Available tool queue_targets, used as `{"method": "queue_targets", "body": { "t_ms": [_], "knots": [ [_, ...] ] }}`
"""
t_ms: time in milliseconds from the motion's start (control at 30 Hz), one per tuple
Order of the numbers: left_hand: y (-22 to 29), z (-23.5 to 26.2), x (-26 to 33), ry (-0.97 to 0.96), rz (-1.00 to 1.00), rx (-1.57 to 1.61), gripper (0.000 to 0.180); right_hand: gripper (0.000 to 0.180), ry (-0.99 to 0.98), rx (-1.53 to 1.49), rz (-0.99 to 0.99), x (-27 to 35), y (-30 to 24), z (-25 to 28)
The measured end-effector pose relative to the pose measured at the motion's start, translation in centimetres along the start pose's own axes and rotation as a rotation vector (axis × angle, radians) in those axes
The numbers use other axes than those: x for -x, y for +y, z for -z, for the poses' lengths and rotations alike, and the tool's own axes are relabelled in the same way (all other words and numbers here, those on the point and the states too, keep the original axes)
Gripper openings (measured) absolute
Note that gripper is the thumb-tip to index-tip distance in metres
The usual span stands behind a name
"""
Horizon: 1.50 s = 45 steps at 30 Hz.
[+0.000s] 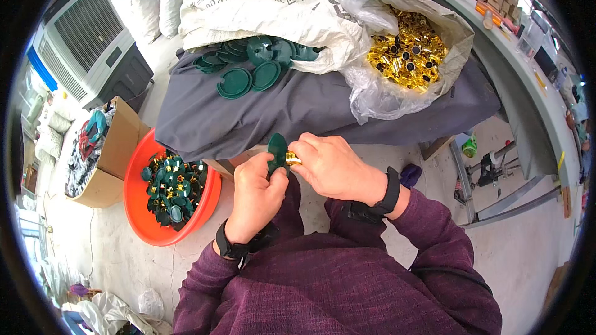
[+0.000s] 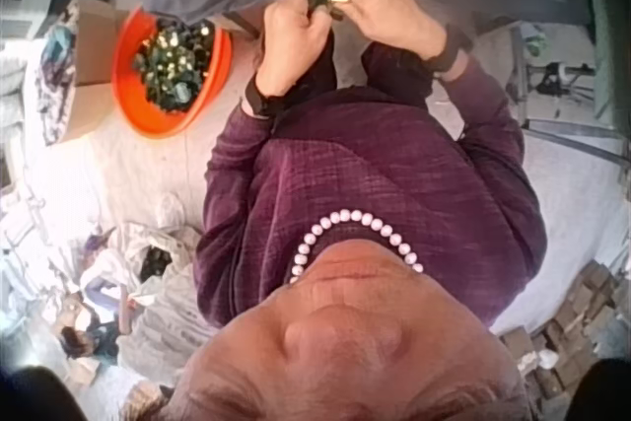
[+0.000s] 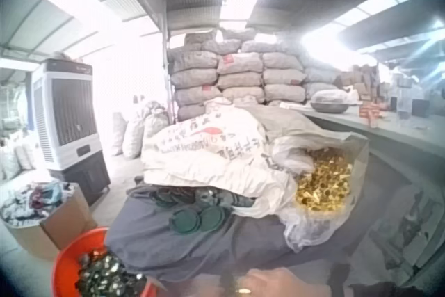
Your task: Assembling gold-colored plastic caps onto green plastic discs in a manufacturing facility.
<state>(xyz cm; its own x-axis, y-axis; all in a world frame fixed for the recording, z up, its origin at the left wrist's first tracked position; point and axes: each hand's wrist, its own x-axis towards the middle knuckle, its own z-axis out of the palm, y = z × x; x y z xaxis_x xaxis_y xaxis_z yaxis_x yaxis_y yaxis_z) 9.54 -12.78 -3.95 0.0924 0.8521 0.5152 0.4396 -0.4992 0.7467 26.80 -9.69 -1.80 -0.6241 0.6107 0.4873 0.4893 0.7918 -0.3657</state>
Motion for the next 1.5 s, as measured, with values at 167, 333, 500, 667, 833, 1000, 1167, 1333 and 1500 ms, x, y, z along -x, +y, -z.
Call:
{"method": "queue_targets", "body": {
  "t_ms": [167, 333, 500, 667, 833, 1000, 1167, 1333, 1500],
  "knots": [
    [0.9, -0.4, 1.8, -0.062, -0.272, -0.340, 0.015, 0.014, -0.183, -0.715, -0.522, 1.2, 0.1, -0.1],
    [1.6, 0.3, 3.3, -0.068, -0.359, -0.345, 0.014, 0.014, -0.121, -1.354, -0.713, 2.8, -1.5, -1.3],
    [-4.9, 2.8, 5.0, 0.022, -0.067, -0.693, 0.007, 0.025, -0.306, -1.174, -0.806, -0.3, -2.3, -2.9],
    [-10.7, 15.9, 5.4, 0.466, 0.412, -0.173, 0.020, 0.015, -0.113, -1.048, -0.583, 0.5, -0.6, -5.0],
    [-15.1, 18.7, 1.9, 0.591, 0.703, 0.085, 0.055, 0.016, 0.183, -1.131, -0.664, 3.2, 1.2, -5.2],
    [-11.0, 14.8, 0.4, 0.422, 0.346, -0.154, 0.030, 0.016, 0.124, -1.107, -0.609, 2.9, 0.2, -7.9],
    [-6.3, 7.6, -6.5, 0.088, -0.010, -0.286, 0.018, 0.019, 0.018, -0.985, -0.681, 4.7, 0.2, -6.1],
    [-2.1, 4.4, -11.6, 0.001, -0.253, -0.393, 0.019, 0.018, -0.019, -0.997, -0.693, 5.1, 0.3, -6.0],
    [-4.6, 3.0, -14.0, -0.020, -0.139, -0.767, 0.031, 0.022, 0.009, -1.052, -0.729, 5.5, 1.1, -5.3]
  ]
}}
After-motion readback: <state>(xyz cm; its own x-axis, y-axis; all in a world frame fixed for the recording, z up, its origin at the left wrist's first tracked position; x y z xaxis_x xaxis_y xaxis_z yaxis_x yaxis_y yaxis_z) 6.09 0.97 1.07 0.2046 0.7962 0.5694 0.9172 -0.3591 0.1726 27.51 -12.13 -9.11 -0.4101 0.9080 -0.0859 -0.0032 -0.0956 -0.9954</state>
